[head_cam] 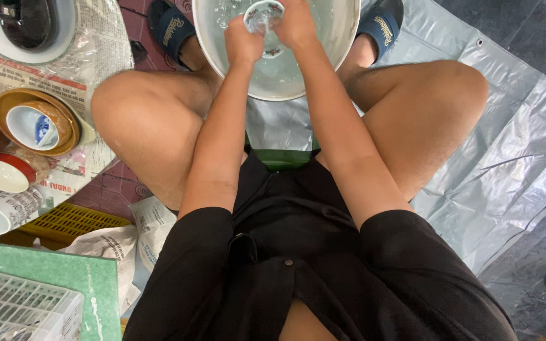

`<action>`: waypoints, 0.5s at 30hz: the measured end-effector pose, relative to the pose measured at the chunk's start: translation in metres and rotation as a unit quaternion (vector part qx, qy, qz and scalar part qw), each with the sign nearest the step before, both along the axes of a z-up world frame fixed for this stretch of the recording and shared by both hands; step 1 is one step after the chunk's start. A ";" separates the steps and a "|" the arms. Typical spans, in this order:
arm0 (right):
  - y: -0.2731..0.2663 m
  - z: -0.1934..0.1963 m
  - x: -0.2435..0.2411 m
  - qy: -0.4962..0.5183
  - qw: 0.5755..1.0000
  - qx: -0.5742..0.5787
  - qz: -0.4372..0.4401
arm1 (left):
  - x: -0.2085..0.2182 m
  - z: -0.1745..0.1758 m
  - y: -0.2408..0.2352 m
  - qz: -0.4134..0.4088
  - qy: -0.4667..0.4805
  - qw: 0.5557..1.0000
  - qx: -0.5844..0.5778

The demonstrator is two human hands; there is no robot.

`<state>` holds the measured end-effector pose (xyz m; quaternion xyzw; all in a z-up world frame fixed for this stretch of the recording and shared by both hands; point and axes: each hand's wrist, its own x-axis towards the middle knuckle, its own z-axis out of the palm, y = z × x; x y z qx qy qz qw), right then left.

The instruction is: The person sits cross-legged and washes various ceramic dishes, including plates, bowls, and cups, in a white bucket filled with water. They scrub each item by hand and place the cleaned items onto a nearby surface covered with newspaper.

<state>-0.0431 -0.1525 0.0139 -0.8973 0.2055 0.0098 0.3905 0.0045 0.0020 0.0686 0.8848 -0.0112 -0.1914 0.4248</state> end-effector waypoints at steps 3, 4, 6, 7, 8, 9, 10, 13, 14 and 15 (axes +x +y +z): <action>0.005 -0.004 0.001 -0.161 0.982 -0.100 0.006 | 0.000 0.001 0.002 -0.006 -0.008 1.000 0.015; 0.002 -0.007 0.001 -0.115 0.991 -0.069 0.008 | 0.001 -0.004 0.002 -0.021 -0.004 1.000 0.011; -0.008 -0.010 0.002 -0.023 1.000 -0.006 0.010 | 0.006 -0.019 0.001 -0.051 0.003 0.999 0.002; -0.013 -0.012 0.002 -0.036 0.999 0.024 0.033 | 0.008 -0.027 -0.001 -0.050 -0.019 0.998 -0.026; -0.015 -0.014 0.000 -0.048 0.996 0.055 0.057 | 0.007 -0.035 0.000 -0.049 -0.039 0.997 -0.054; -0.017 -0.016 -0.001 -0.059 0.991 0.085 0.080 | 0.006 -0.043 0.000 -0.047 -0.059 0.994 -0.081; -0.018 -0.018 -0.001 -0.057 0.992 0.087 0.071 | 0.006 -0.048 0.000 -0.051 -0.060 0.991 -0.110; -0.018 -0.025 0.000 -0.068 0.993 0.088 0.045 | 0.002 -0.053 0.001 -0.052 -0.044 0.983 -0.171; -0.017 -0.027 0.002 -0.084 0.992 0.086 0.037 | 0.000 -0.051 0.001 -0.046 -0.025 0.983 -0.174; -0.017 -0.030 0.004 -0.100 0.991 0.084 0.029 | 0.000 -0.049 0.000 -0.039 -0.006 0.983 -0.177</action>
